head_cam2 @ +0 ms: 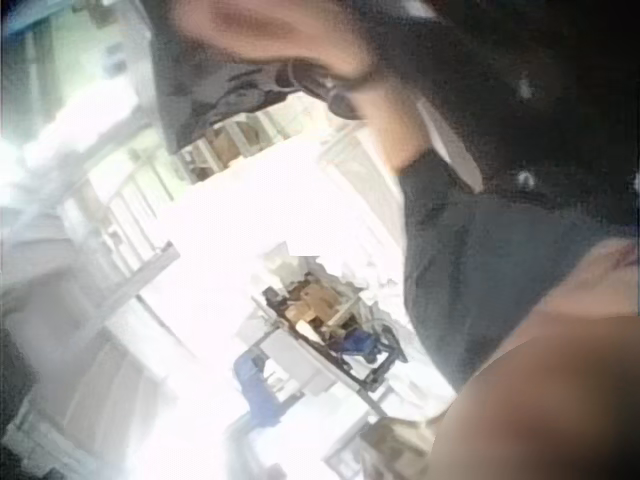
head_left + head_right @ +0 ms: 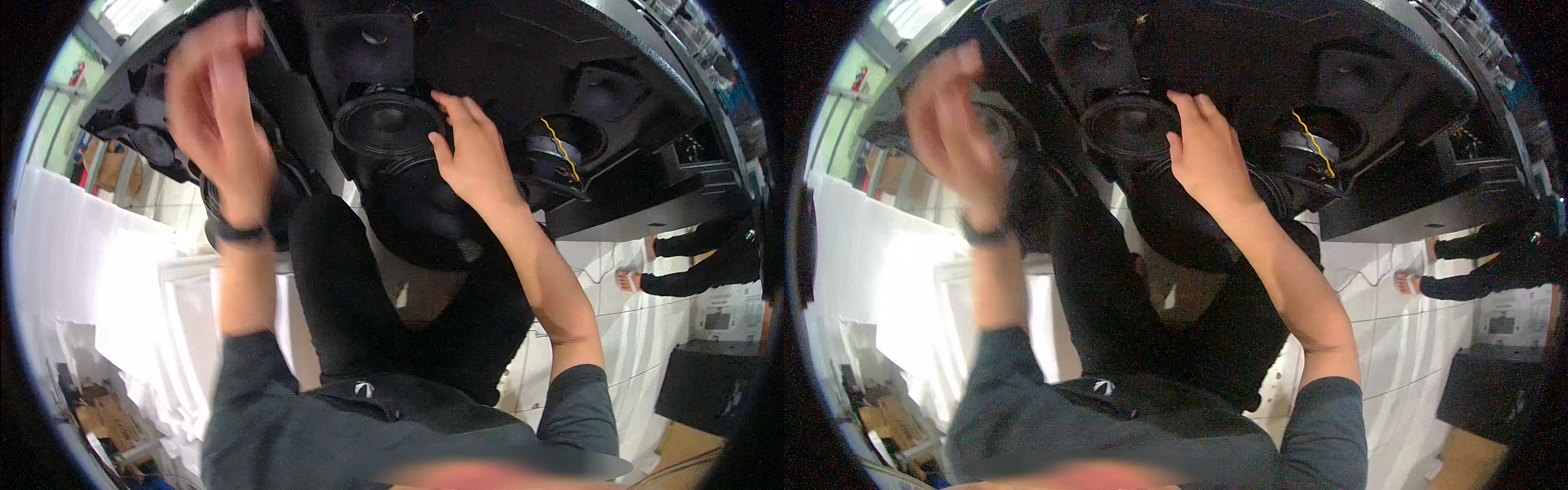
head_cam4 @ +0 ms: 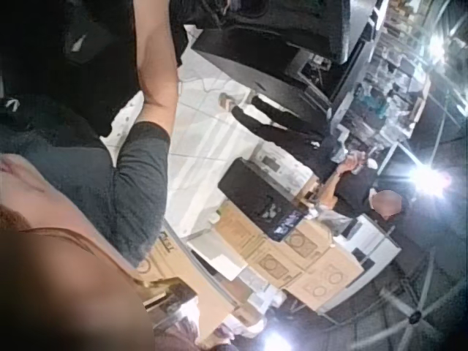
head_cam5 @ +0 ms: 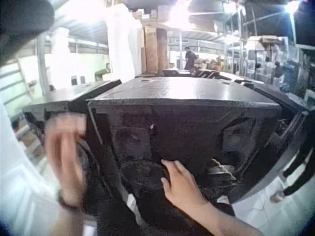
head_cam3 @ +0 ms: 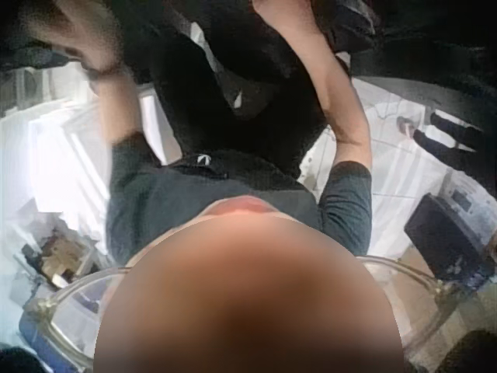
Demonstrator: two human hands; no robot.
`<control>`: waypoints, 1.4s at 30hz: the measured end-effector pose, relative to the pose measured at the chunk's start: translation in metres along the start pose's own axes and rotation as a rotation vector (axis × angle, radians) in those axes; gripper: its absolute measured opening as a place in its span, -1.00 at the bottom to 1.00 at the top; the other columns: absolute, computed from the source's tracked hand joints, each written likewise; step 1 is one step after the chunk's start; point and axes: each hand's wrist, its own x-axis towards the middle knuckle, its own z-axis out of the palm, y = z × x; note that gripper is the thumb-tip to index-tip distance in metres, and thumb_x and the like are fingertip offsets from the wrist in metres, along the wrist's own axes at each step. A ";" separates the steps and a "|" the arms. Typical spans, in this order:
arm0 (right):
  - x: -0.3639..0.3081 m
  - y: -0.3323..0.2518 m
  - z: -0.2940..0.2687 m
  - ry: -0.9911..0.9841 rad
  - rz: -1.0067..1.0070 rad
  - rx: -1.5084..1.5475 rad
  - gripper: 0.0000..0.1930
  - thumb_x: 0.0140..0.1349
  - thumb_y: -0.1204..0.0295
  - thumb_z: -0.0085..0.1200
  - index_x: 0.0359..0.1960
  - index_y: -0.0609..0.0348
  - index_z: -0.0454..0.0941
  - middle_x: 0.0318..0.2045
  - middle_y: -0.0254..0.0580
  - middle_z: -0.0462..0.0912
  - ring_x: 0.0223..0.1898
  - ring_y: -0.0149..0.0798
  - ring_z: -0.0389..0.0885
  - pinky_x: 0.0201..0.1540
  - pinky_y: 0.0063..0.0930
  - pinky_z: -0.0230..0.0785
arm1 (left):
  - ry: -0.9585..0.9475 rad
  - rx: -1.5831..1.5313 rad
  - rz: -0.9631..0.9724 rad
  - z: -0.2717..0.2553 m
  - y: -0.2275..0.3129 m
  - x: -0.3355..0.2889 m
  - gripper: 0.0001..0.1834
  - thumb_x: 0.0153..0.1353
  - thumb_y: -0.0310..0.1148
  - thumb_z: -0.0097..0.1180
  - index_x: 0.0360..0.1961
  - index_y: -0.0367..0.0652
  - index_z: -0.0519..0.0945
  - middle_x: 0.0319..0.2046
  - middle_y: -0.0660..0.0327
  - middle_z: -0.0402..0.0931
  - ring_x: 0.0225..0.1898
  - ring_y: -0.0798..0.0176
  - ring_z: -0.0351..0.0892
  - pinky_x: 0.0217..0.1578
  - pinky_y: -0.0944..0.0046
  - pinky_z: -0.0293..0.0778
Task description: The person solders wires to speaker terminals using a soldering iron and solder wire. They then place a foam pad over the speaker and reposition the speaker within the enclosure.
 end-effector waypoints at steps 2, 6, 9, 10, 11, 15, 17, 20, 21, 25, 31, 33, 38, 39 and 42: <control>-0.001 0.006 0.015 0.027 0.019 -0.021 -0.53 0.22 0.56 0.16 0.20 0.19 0.44 -0.01 0.13 0.57 0.01 0.15 0.62 0.09 -0.12 0.48 | -0.053 0.413 -0.371 -0.014 0.007 -0.080 -0.75 0.41 -0.38 0.06 0.03 -0.26 0.55 -0.07 0.06 0.60 -0.01 0.17 0.57 0.09 0.20 0.47; -0.003 0.021 0.033 0.079 0.002 0.004 -0.59 0.24 0.59 0.14 0.15 0.19 0.48 -0.09 0.14 0.63 -0.08 0.15 0.66 -0.02 -0.14 0.53 | -0.129 0.148 -0.871 -0.006 -0.032 -0.169 -0.51 0.29 -0.46 0.27 0.22 -0.21 0.45 0.12 0.04 0.50 0.01 0.24 0.56 0.00 0.27 0.52; 0.000 0.027 0.033 0.095 -0.022 0.040 -0.62 0.26 0.62 0.14 0.12 0.19 0.51 -0.13 0.10 0.65 -0.18 0.01 0.70 -0.13 -0.25 0.56 | -0.238 0.240 -0.804 -0.002 -0.049 -0.172 -0.51 0.28 -0.47 0.29 0.21 -0.22 0.48 0.04 0.03 0.57 -0.04 0.26 0.60 -0.10 0.30 0.54; 0.000 0.027 0.032 0.090 -0.014 0.059 -0.64 0.26 0.63 0.14 0.11 0.19 0.52 -0.15 0.08 0.66 -0.22 -0.05 0.71 -0.17 -0.29 0.57 | -0.253 0.274 -0.824 -0.001 -0.051 -0.169 -0.53 0.27 -0.48 0.29 0.19 -0.22 0.50 -0.01 0.04 0.60 -0.08 0.28 0.62 -0.13 0.32 0.54; 0.000 0.028 0.031 0.097 -0.027 0.080 -0.66 0.27 0.63 0.12 0.09 0.21 0.52 -0.16 0.10 0.65 -0.19 0.02 0.70 -0.15 -0.23 0.56 | -0.273 0.316 -0.857 0.000 -0.052 -0.164 -0.55 0.27 -0.50 0.29 0.17 -0.22 0.52 -0.06 0.04 0.63 -0.12 0.30 0.63 -0.16 0.33 0.54; -0.011 0.032 0.031 0.129 -0.029 0.139 -0.70 0.27 0.65 0.09 0.04 0.24 0.53 -0.19 0.14 0.64 -0.17 0.15 0.68 -0.13 -0.13 0.53 | -0.276 0.316 -0.851 0.000 -0.048 -0.160 -0.60 0.25 -0.57 0.30 0.11 -0.28 0.53 -0.21 0.20 0.60 -0.29 0.48 0.52 -0.24 0.46 0.47; -0.017 0.039 0.035 0.170 -0.054 0.134 -0.72 0.27 0.65 0.13 0.02 0.26 0.55 -0.21 0.08 0.65 -0.23 0.01 0.68 -0.22 -0.27 0.52 | -0.268 0.282 -0.697 -0.002 -0.045 -0.164 -0.66 0.25 -0.59 0.28 0.06 -0.24 0.59 -0.22 0.17 0.63 -0.31 0.42 0.58 -0.30 0.44 0.48; -0.030 0.050 0.045 0.232 -0.100 0.117 -0.74 0.25 0.64 0.21 -0.02 0.27 0.58 -0.23 -0.04 0.66 -0.32 -0.26 0.64 -0.38 -0.53 0.47 | -0.288 0.344 -0.597 -0.007 -0.039 -0.167 -0.70 0.23 -0.64 0.23 -0.01 -0.17 0.66 -0.22 0.10 0.67 -0.32 0.21 0.68 -0.33 0.36 0.53; -0.033 0.054 0.049 0.257 -0.106 0.112 -0.74 0.25 0.64 0.22 -0.03 0.26 0.58 -0.24 -0.06 0.65 -0.33 -0.28 0.63 -0.39 -0.55 0.45 | -0.312 0.359 -0.551 -0.007 -0.037 -0.167 -0.69 0.21 -0.65 0.24 -0.02 -0.17 0.66 -0.21 0.10 0.67 -0.31 0.18 0.69 -0.32 0.34 0.54; -0.045 0.066 0.058 0.271 -0.104 0.125 -0.73 0.23 0.64 0.25 -0.04 0.26 0.58 -0.22 -0.12 0.62 -0.39 -0.37 0.57 -0.42 -0.62 0.36 | -0.376 0.397 -0.440 -0.006 -0.034 -0.166 -0.66 0.16 -0.67 0.25 -0.04 -0.14 0.68 -0.21 0.09 0.69 -0.26 0.08 0.71 -0.29 0.29 0.58; -0.052 0.074 0.065 0.254 -0.092 0.185 -0.77 0.24 0.67 0.16 -0.07 0.27 0.58 -0.18 0.00 0.59 -0.20 -0.03 0.65 -0.19 -0.32 0.50 | -0.420 0.406 -0.375 -0.009 -0.036 -0.170 -0.64 0.14 -0.69 0.24 -0.05 -0.10 0.70 -0.19 0.09 0.69 -0.21 0.08 0.73 -0.24 0.27 0.60; -0.052 0.074 0.068 0.261 -0.108 0.194 -0.77 0.25 0.67 0.16 -0.06 0.25 0.57 -0.17 -0.12 0.59 -0.39 -0.32 0.47 -0.38 -0.53 0.32 | -0.427 0.401 -0.358 -0.010 -0.035 -0.171 -0.62 0.13 -0.69 0.24 -0.04 -0.10 0.70 -0.19 0.09 0.69 -0.21 0.08 0.73 -0.24 0.27 0.61; -0.054 0.071 0.072 0.243 -0.043 0.249 -0.75 0.30 0.67 0.10 0.00 0.24 0.56 -0.15 -0.12 0.59 -0.36 -0.36 0.50 -0.38 -0.57 0.33 | -0.432 0.384 -0.373 -0.009 -0.034 -0.169 -0.60 0.12 -0.70 0.24 -0.02 -0.09 0.71 -0.19 0.10 0.69 -0.21 0.08 0.73 -0.23 0.27 0.60; -0.055 0.070 0.073 0.238 -0.011 0.280 -0.73 0.30 0.67 0.09 0.02 0.24 0.56 -0.14 -0.06 0.59 -0.27 -0.24 0.58 -0.29 -0.49 0.42 | -0.441 0.376 -0.389 -0.008 -0.034 -0.168 -0.60 0.12 -0.70 0.24 -0.02 -0.09 0.71 -0.19 0.10 0.69 -0.21 0.08 0.73 -0.22 0.27 0.60; -0.054 0.068 0.076 0.273 -0.015 0.306 -0.74 0.32 0.65 0.09 0.04 0.24 0.54 -0.13 -0.11 0.59 -0.31 -0.36 0.55 -0.36 -0.59 0.36 | -0.462 0.347 -0.412 -0.010 -0.034 -0.164 -0.59 0.12 -0.70 0.24 -0.02 -0.09 0.71 -0.18 0.09 0.68 -0.21 0.09 0.72 -0.22 0.28 0.59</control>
